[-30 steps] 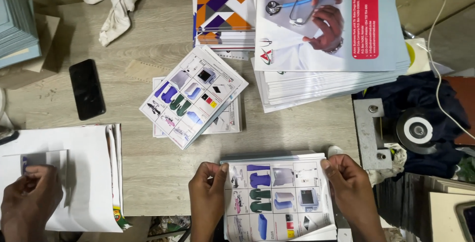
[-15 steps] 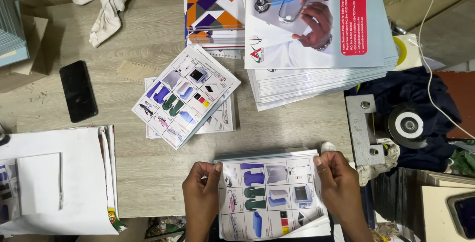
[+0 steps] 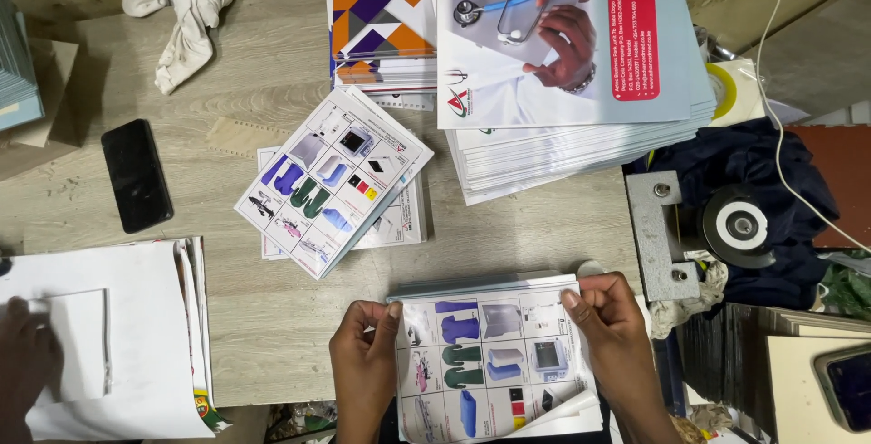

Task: Workers in a print shop are finishing booklets by applying adhesive to spines and wiping edges before stacking.

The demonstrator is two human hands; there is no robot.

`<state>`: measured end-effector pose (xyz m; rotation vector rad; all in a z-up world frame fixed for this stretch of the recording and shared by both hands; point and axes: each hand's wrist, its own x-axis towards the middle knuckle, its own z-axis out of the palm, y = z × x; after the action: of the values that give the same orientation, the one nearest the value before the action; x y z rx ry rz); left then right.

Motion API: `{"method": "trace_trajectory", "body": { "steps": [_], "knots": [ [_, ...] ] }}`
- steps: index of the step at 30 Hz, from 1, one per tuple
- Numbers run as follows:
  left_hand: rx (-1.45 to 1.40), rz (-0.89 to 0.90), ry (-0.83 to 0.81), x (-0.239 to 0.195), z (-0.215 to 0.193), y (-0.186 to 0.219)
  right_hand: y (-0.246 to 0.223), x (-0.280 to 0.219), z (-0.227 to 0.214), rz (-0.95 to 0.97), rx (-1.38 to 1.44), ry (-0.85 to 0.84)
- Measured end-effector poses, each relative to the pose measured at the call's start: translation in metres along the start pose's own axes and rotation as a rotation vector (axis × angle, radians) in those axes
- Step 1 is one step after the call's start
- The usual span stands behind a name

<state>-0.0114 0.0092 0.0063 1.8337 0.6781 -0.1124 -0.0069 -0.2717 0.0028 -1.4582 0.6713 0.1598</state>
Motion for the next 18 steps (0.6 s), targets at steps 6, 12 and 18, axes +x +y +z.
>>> {"method": "trace_trajectory", "body": {
  "steps": [6, 12, 18],
  "knots": [
    [-0.006, -0.009, 0.005, -0.001, 0.000, -0.001, 0.002, -0.002, 0.004, -0.060, -0.005, 0.026],
    [0.008, -0.017, 0.008, -0.001, 0.000, 0.001, 0.013, 0.002, 0.004, -0.068, -0.130, 0.089],
    [0.005, 0.009, -0.003, -0.004, 0.000, 0.004, 0.009, 0.000, 0.007, -0.132, 0.019, -0.020]
  ]
}}
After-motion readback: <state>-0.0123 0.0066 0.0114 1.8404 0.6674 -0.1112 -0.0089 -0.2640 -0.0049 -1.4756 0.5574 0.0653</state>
